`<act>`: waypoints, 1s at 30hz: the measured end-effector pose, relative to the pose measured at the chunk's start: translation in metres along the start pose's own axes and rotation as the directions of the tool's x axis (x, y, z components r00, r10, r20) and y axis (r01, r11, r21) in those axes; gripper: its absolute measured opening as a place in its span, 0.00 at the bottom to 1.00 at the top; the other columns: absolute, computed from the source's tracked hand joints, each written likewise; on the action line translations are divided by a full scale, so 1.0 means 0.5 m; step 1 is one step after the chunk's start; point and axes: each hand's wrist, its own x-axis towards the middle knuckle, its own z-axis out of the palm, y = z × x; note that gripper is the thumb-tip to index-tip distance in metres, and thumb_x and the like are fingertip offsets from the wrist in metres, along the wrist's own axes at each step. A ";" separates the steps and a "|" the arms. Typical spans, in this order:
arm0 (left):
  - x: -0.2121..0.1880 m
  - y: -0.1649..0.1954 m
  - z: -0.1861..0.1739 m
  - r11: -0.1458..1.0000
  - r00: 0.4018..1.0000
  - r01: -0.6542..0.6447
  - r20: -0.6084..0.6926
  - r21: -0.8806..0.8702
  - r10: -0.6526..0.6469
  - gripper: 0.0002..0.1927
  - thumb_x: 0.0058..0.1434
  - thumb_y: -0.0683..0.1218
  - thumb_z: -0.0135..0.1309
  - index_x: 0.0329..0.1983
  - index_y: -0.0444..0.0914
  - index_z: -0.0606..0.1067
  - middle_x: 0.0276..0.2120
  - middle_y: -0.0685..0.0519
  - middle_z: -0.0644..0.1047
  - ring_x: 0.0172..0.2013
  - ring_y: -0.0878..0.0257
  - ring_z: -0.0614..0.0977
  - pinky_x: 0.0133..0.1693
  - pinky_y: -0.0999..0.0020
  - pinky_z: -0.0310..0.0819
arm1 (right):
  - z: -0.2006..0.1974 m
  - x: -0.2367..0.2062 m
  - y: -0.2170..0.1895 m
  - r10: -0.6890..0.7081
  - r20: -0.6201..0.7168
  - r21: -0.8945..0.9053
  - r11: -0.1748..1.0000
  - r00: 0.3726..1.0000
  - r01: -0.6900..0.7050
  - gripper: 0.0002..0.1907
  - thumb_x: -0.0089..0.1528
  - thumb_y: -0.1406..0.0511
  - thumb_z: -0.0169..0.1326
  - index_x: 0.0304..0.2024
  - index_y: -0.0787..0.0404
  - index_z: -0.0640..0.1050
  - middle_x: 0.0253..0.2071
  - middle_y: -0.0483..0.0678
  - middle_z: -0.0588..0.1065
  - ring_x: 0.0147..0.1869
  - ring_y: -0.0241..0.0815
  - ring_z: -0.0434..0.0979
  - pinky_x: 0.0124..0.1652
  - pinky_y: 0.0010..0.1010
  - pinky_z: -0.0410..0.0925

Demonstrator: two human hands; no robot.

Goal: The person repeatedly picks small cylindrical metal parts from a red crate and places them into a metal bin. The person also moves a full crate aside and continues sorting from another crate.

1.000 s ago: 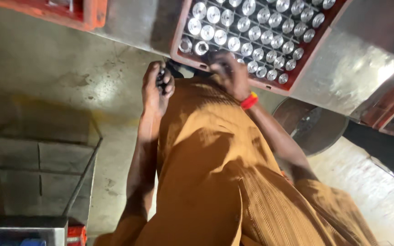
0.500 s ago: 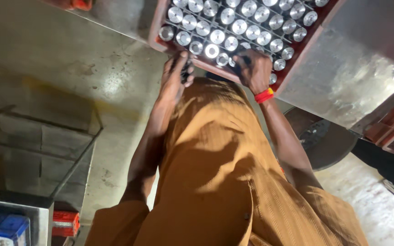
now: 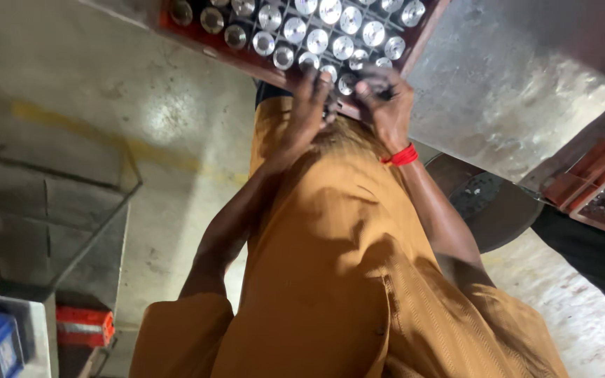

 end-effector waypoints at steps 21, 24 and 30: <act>-0.040 0.021 0.005 0.999 0.971 -0.001 0.240 0.052 -0.011 0.22 0.72 0.54 0.50 0.65 0.42 0.67 0.28 0.60 0.70 0.26 0.73 0.70 0.22 0.78 0.59 | -0.008 -0.028 0.008 0.099 0.222 0.420 0.888 0.970 -0.187 0.13 0.65 0.68 0.61 0.52 0.67 0.80 0.39 0.44 0.80 0.41 0.35 0.78 0.43 0.25 0.73; -0.028 0.004 -0.026 0.999 0.984 0.035 0.176 -0.040 -0.027 0.19 0.72 0.57 0.48 0.56 0.39 0.72 0.25 0.59 0.70 0.23 0.71 0.70 0.21 0.77 0.60 | -0.035 -0.036 0.024 -0.029 -0.044 0.124 0.992 0.999 0.034 0.11 0.64 0.68 0.65 0.48 0.65 0.81 0.41 0.48 0.80 0.45 0.39 0.77 0.45 0.30 0.70; 0.032 0.057 -0.107 0.927 0.962 0.227 0.217 -0.298 -0.166 0.15 0.73 0.55 0.50 0.51 0.39 0.73 0.27 0.56 0.72 0.25 0.66 0.73 0.25 0.75 0.62 | -0.052 -0.042 0.036 -0.423 0.062 -0.577 0.724 0.904 0.378 0.10 0.59 0.66 0.69 0.41 0.63 0.84 0.50 0.58 0.72 0.53 0.58 0.68 0.51 0.46 0.65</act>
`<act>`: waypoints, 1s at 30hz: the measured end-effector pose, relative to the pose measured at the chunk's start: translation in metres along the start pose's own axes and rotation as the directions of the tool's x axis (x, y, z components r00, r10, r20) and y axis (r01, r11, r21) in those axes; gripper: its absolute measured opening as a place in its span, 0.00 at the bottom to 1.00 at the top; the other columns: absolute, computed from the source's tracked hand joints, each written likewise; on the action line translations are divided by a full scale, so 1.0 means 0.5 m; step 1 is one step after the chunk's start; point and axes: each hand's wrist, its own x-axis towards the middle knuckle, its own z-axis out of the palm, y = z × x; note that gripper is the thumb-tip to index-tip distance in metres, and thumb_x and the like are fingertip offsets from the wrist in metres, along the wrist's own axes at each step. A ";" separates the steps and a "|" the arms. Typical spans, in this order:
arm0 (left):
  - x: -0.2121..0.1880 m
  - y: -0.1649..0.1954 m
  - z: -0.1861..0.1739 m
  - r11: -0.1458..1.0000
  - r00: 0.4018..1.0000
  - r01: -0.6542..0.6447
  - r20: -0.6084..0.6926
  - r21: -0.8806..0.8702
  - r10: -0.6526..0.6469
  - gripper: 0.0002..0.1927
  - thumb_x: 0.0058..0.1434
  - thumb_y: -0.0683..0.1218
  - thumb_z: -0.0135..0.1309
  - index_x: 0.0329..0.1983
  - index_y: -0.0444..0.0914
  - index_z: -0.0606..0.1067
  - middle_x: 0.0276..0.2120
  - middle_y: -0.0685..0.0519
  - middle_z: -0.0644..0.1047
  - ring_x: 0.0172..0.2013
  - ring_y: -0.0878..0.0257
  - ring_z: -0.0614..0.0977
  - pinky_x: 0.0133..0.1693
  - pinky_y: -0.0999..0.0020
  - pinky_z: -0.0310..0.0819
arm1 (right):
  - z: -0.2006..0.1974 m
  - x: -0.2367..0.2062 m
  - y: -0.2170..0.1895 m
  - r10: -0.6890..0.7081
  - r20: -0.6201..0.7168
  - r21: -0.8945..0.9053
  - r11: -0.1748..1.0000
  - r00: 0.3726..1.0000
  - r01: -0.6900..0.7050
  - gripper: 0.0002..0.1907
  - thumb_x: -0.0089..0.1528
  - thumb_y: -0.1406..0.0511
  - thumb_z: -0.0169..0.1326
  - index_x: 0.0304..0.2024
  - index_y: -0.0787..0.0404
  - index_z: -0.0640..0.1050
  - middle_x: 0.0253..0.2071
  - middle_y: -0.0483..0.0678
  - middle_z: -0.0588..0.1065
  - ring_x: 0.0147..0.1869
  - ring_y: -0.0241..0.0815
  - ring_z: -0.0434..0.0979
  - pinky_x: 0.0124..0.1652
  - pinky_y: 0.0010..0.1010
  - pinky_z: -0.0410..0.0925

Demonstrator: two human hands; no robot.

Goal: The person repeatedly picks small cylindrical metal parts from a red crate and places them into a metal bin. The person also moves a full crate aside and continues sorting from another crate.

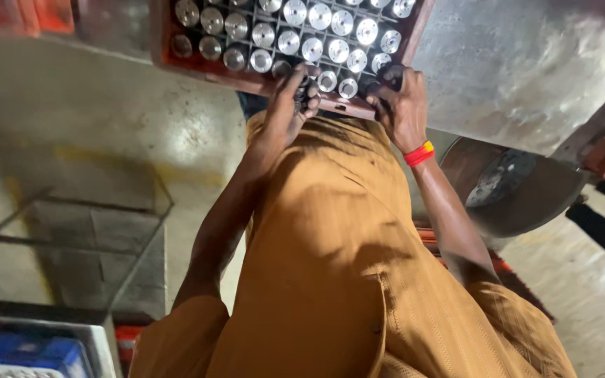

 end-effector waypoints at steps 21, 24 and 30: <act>-0.100 0.359 -0.117 0.920 0.984 -0.176 0.046 0.350 0.170 0.21 0.75 0.52 0.48 0.62 0.33 0.68 0.28 0.56 0.70 0.22 0.68 0.69 0.20 0.75 0.58 | 0.299 0.304 -0.323 0.375 0.316 0.775 0.428 0.871 -0.465 0.14 0.63 0.72 0.63 0.52 0.64 0.80 0.39 0.42 0.80 0.41 0.32 0.77 0.42 0.25 0.72; -0.111 0.411 -0.182 0.973 0.986 -0.155 0.039 -0.169 0.164 0.26 0.76 0.54 0.42 0.65 0.28 0.66 0.41 0.46 0.75 0.41 0.55 0.78 0.42 0.64 0.73 | 0.342 0.350 -0.338 0.358 0.100 0.652 0.681 0.928 -0.333 0.10 0.63 0.72 0.65 0.46 0.65 0.81 0.38 0.45 0.80 0.40 0.35 0.78 0.43 0.29 0.71; -0.132 0.464 -0.237 0.876 0.850 -0.189 0.373 -0.443 0.372 0.29 0.80 0.55 0.32 0.78 0.34 0.57 0.75 0.44 0.61 0.77 0.54 0.60 0.78 0.58 0.54 | 0.415 0.388 -0.335 0.101 -0.025 -0.033 0.994 0.995 -0.102 0.14 0.63 0.56 0.69 0.38 0.60 0.85 0.27 0.53 0.78 0.30 0.51 0.72 0.55 0.46 0.64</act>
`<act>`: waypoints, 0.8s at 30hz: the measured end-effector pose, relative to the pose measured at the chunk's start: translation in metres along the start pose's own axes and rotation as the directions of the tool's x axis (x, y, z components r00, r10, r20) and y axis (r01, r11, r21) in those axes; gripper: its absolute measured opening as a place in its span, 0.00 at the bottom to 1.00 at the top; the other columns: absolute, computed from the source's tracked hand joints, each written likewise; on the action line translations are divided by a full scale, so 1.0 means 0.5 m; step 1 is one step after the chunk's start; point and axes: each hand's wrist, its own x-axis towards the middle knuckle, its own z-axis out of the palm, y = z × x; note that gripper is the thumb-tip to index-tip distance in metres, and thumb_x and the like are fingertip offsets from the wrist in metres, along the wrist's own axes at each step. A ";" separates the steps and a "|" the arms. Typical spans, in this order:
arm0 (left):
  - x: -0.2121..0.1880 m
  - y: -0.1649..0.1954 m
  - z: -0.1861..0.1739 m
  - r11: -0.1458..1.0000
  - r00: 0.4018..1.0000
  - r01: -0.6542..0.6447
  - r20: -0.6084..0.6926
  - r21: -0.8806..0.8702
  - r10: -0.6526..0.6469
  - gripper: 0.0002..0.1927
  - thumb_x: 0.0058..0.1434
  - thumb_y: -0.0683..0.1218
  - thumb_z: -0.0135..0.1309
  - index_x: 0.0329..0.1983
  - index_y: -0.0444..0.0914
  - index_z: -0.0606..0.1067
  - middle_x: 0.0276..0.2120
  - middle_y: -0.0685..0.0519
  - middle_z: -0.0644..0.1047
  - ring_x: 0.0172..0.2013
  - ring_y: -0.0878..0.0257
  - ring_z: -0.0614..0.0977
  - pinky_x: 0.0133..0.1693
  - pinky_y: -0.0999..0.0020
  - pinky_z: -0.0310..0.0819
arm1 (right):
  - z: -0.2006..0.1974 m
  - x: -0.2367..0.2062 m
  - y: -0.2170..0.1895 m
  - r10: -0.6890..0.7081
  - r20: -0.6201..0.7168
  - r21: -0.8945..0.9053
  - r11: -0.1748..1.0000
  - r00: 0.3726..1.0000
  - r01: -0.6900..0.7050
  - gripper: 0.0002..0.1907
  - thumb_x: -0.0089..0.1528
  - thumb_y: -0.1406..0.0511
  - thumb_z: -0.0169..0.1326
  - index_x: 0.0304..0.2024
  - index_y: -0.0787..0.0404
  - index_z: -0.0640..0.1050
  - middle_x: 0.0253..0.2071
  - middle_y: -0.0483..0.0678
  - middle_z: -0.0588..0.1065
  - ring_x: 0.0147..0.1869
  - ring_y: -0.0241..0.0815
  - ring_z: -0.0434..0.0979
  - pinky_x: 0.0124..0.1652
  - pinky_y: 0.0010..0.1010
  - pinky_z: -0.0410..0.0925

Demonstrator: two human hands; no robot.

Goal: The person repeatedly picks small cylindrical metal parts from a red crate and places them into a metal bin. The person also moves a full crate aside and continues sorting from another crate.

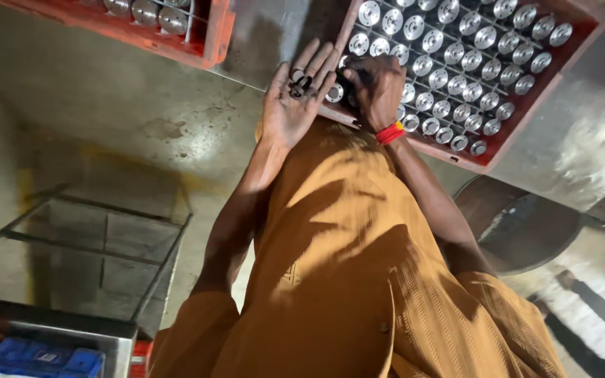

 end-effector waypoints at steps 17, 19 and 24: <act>0.056 -0.102 0.019 0.999 0.993 -0.002 0.119 0.050 -0.004 0.37 0.81 0.64 0.29 0.79 0.33 0.57 0.77 0.44 0.62 0.79 0.55 0.58 0.79 0.59 0.49 | -0.158 -0.053 -0.124 -0.122 -0.034 0.292 0.948 0.992 0.126 0.15 0.62 0.66 0.68 0.50 0.64 0.82 0.42 0.52 0.81 0.44 0.46 0.81 0.45 0.37 0.74; 0.058 -0.126 0.020 0.999 0.992 0.020 0.121 0.048 -0.026 0.36 0.81 0.63 0.29 0.79 0.33 0.58 0.76 0.44 0.63 0.79 0.55 0.58 0.78 0.60 0.52 | -0.166 -0.062 -0.116 -0.198 -0.074 0.183 0.961 0.977 0.209 0.10 0.62 0.69 0.68 0.44 0.63 0.83 0.42 0.52 0.80 0.47 0.49 0.80 0.47 0.39 0.73; 0.048 -0.149 0.008 1.000 0.999 0.029 0.025 -0.009 -0.029 0.32 0.80 0.59 0.34 0.78 0.34 0.59 0.75 0.43 0.64 0.77 0.53 0.61 0.72 0.59 0.61 | -0.175 -0.105 -0.030 0.071 -0.029 0.586 0.809 0.997 -0.041 0.07 0.66 0.68 0.65 0.44 0.58 0.79 0.45 0.45 0.82 0.45 0.39 0.82 0.47 0.34 0.76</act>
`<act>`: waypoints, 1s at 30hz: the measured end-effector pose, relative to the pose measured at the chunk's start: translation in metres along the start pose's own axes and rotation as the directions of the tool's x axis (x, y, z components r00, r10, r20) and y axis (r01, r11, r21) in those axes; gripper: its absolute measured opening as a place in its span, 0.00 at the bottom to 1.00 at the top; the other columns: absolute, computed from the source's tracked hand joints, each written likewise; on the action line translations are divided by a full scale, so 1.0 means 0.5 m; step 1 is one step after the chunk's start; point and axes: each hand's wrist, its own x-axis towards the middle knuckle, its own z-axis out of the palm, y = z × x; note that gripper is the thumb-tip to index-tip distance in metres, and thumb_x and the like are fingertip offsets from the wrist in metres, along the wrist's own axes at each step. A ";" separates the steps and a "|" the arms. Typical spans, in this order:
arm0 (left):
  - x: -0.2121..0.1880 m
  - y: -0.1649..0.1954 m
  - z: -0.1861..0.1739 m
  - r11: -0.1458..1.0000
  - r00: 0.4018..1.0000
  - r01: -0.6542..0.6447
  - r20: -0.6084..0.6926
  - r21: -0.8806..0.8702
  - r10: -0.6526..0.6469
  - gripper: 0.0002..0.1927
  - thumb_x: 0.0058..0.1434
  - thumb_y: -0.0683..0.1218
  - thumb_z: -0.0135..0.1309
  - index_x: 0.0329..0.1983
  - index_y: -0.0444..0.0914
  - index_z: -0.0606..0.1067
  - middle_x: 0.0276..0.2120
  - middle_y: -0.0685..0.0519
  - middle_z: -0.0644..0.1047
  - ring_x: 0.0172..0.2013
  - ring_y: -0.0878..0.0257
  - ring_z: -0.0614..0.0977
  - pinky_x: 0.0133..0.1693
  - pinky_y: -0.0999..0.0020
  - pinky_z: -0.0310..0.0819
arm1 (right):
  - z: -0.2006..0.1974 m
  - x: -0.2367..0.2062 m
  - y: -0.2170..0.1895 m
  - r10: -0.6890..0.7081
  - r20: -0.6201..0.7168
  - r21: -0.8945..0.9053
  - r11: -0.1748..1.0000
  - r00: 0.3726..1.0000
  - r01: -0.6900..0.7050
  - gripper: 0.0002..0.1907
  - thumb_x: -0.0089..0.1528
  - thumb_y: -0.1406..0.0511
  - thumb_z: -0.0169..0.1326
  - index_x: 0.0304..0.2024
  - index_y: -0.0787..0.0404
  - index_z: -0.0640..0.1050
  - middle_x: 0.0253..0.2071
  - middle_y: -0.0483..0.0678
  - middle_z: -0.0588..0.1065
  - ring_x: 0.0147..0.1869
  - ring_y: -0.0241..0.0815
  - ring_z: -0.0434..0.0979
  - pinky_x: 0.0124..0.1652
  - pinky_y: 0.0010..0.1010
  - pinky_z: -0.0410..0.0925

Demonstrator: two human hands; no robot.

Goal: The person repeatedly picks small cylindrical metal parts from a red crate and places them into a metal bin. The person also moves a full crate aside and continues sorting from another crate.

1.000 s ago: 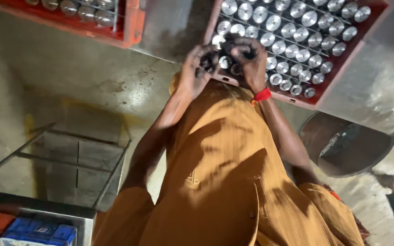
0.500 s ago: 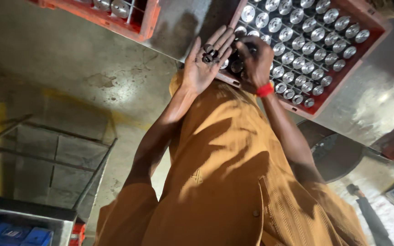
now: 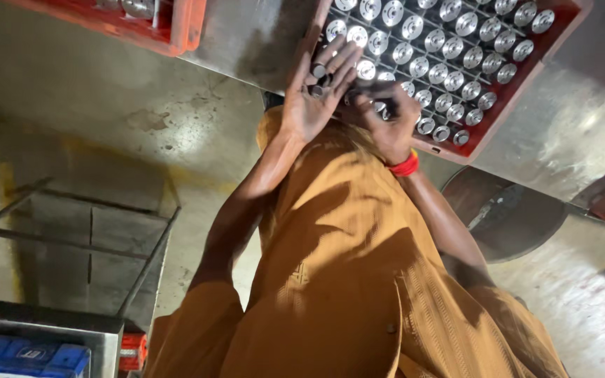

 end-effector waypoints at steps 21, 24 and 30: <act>-0.059 0.058 -0.038 0.917 0.931 0.085 -0.360 0.389 0.067 0.14 0.74 0.53 0.49 0.50 0.38 0.73 0.31 0.56 0.72 0.24 0.72 0.66 0.27 0.76 0.58 | 0.036 0.066 0.206 -0.231 0.180 -0.508 0.810 0.956 0.292 0.17 0.72 0.51 0.60 0.40 0.55 0.85 0.37 0.47 0.81 0.38 0.42 0.72 0.43 0.40 0.63; -0.056 0.059 -0.038 0.912 0.935 0.071 -0.346 0.404 0.080 0.13 0.75 0.54 0.50 0.50 0.39 0.72 0.29 0.56 0.71 0.23 0.71 0.66 0.27 0.75 0.58 | 0.052 0.100 0.182 -0.149 0.216 -0.613 0.749 0.965 0.252 0.17 0.69 0.49 0.62 0.39 0.54 0.86 0.27 0.50 0.78 0.35 0.45 0.70 0.46 0.42 0.61; -0.039 0.031 -0.024 0.758 0.928 0.197 -0.367 0.621 0.059 0.22 0.74 0.57 0.50 0.62 0.38 0.72 0.27 0.59 0.70 0.22 0.74 0.65 0.24 0.79 0.56 | 0.028 0.088 0.120 -0.044 0.070 -0.356 0.932 0.997 0.066 0.14 0.68 0.54 0.61 0.43 0.58 0.84 0.38 0.49 0.83 0.35 0.38 0.78 0.36 0.33 0.68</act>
